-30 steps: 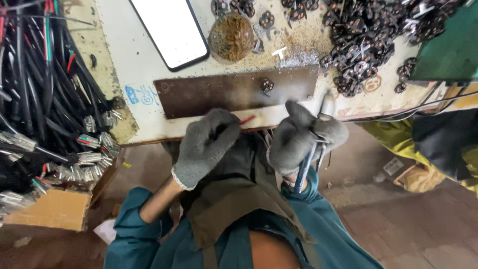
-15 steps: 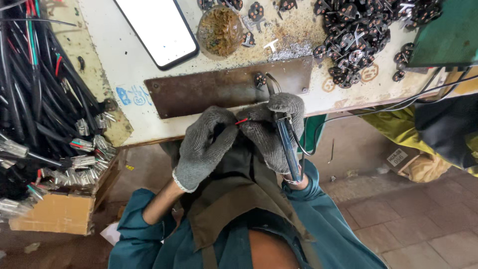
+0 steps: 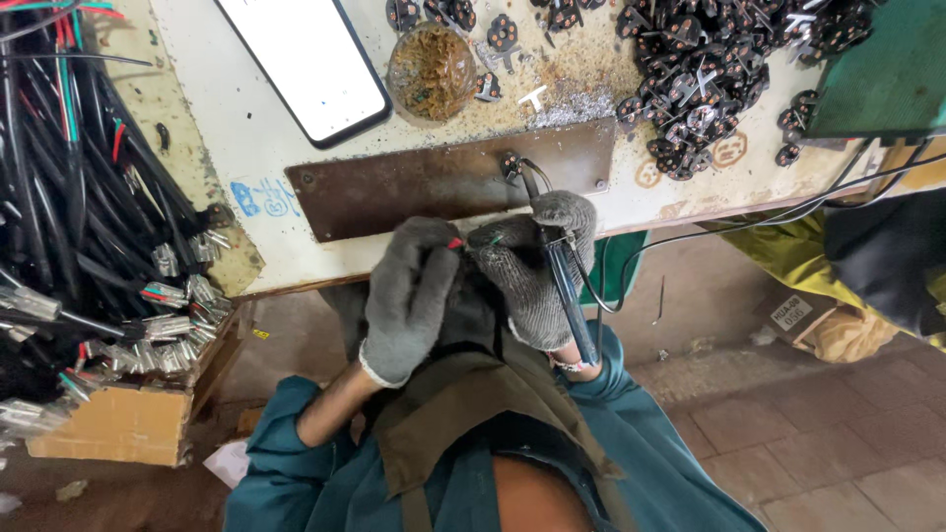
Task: The person wearing gloves solders small electronic components with wires at a workbench, holding a soldering iron in one hand and wire or component in the other, repeating the soldering cycle on successive parts and setting finished pieces aside on the bench.
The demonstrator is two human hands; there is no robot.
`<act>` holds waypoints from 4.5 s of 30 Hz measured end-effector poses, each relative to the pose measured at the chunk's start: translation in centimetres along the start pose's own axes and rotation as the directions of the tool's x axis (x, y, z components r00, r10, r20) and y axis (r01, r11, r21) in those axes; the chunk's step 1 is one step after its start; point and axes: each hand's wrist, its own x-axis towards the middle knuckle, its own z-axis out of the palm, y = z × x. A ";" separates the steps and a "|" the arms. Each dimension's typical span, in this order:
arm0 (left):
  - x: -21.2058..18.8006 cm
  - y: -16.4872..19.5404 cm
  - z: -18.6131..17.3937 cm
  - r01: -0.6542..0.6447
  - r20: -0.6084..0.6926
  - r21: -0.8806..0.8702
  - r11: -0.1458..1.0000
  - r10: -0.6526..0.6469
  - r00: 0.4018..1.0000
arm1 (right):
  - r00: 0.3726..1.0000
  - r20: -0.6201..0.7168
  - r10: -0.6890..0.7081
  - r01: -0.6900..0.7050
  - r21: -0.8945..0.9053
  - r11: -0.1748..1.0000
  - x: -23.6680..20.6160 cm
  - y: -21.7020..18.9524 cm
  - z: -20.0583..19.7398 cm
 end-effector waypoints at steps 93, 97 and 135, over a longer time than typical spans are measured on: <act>5.6 -2.0 0.1 -0.515 0.250 0.773 0.370 0.567 0.785 | 0.861 0.456 -0.225 0.441 -0.450 0.777 2.0 5.2 -5.9; 5.5 -2.0 0.3 -0.484 0.238 0.795 0.365 0.545 0.804 | 0.921 0.330 -0.208 0.348 -0.453 0.821 1.7 5.5 -5.9; 5.8 -1.0 -0.2 -0.520 0.327 0.782 0.343 0.485 0.811 | 0.874 0.337 -0.351 0.464 -0.360 0.809 2.7 4.1 -4.9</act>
